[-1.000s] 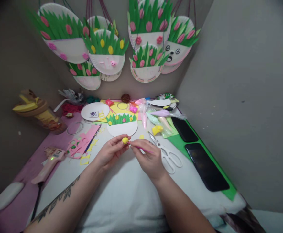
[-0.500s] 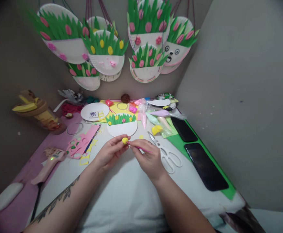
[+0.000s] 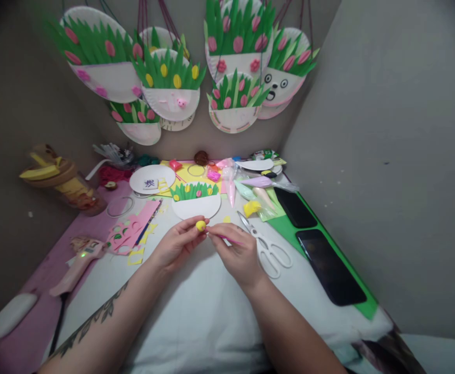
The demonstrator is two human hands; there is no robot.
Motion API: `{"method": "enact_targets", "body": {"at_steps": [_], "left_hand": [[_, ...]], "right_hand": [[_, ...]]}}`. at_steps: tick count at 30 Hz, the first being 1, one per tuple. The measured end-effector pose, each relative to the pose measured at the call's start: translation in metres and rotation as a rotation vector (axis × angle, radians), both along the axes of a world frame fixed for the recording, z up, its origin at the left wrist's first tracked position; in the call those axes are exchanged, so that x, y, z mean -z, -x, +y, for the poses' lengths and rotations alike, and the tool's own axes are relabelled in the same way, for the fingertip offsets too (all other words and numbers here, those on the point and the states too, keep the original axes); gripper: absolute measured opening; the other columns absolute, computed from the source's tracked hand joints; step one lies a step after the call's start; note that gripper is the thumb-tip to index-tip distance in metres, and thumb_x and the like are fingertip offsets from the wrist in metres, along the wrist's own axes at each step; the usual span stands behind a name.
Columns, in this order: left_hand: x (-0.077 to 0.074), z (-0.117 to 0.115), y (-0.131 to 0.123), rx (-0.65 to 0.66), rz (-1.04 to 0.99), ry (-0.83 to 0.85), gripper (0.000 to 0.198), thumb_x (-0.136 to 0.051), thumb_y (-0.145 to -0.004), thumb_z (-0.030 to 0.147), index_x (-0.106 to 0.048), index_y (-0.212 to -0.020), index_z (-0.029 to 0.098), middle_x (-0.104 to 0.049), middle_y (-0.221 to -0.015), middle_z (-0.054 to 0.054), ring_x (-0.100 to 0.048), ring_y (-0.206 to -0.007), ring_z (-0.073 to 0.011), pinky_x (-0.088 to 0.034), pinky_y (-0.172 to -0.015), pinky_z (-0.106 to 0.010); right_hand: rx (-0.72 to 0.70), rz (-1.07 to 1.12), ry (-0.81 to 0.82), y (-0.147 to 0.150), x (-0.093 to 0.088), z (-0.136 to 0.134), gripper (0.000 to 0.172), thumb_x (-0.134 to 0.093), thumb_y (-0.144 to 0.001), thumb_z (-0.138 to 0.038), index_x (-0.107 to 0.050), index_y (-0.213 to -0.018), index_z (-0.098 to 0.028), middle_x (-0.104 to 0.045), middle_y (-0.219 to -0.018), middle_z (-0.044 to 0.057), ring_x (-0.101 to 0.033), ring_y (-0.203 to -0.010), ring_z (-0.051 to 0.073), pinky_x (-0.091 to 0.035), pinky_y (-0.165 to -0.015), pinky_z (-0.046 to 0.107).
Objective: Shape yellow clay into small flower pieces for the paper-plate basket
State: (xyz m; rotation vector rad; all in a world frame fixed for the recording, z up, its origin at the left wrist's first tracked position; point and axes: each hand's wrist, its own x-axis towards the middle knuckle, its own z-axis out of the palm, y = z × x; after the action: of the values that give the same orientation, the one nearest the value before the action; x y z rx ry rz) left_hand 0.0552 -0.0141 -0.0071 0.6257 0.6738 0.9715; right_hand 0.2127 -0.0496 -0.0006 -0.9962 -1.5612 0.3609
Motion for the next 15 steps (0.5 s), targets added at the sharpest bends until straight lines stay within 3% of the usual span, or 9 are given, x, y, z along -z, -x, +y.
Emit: {"method": "enact_targets", "body": {"at_steps": [15], "left_hand": [[0.0001, 0.0002, 0.0000, 0.003, -0.009, -0.004, 0.030, -0.076, -0.069, 0.019, -0.071, -0.098, 0.016, -0.070, -0.106, -0.007, -0.065, -0.090, -0.0121, -0.049, -0.085, -0.023]], "right_hand": [[-0.009, -0.012, 0.010, 0.0011, -0.0009, 0.0004, 0.016, -0.062, -0.082, -0.015, -0.070, -0.091, -0.025, -0.073, -0.087, 0.002, -0.068, -0.081, 0.018, -0.055, -0.076, 0.032]]}}
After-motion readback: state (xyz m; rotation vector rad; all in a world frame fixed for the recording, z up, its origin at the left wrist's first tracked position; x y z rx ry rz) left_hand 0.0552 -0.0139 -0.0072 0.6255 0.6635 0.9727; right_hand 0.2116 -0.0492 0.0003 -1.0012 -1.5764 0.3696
